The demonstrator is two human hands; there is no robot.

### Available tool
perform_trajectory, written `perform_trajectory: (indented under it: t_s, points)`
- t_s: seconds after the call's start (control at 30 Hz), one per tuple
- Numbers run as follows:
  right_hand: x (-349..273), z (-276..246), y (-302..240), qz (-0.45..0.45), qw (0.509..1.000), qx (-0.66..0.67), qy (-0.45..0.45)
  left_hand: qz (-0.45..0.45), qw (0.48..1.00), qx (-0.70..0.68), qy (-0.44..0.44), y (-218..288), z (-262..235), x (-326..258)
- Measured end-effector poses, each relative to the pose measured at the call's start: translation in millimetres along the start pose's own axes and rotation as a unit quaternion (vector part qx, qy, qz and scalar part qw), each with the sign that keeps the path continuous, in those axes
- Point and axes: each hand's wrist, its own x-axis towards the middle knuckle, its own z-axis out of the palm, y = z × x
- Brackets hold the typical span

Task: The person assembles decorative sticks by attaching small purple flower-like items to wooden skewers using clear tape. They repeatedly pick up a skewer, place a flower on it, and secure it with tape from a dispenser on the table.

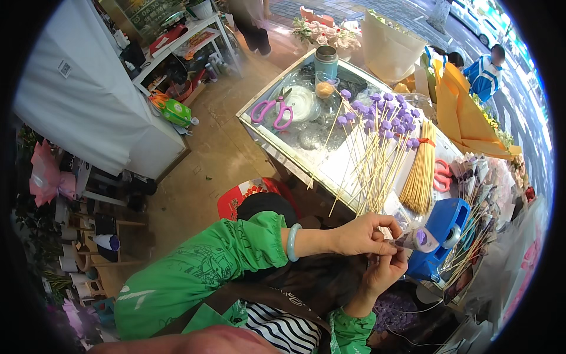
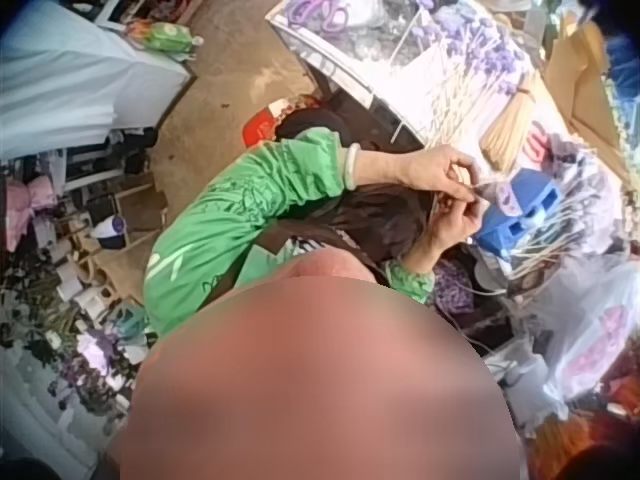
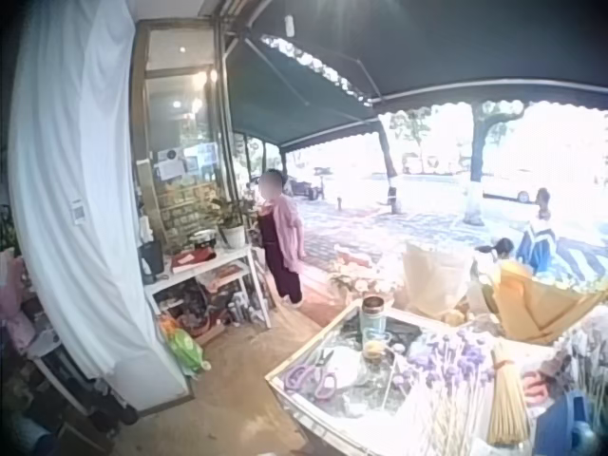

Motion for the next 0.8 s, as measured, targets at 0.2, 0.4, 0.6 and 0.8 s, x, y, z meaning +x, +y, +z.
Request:
perform_trajectory:
  t_s: [0.2, 0.4, 0.6, 0.8]
  points:
    - [1, 4, -3, 0.045, 0.997, 0.046, -0.031, 0.018, 1.000, -0.015, 0.005, 2, -2, 0]
    - [-2, 3, -12, 0.090, 0.985, 0.139, -0.044, -0.044, 0.992, -0.087, -0.081, 4, -8, 1]
    - [5, 2, -1, 0.034, 0.997, 0.069, 0.002, -0.014, 0.998, -0.067, 0.018, -4, 0, 1]
    - [6, 2, 2, 0.079, 0.993, 0.086, -0.007, -0.004, 0.998, -0.059, 0.027, -2, -6, 2]
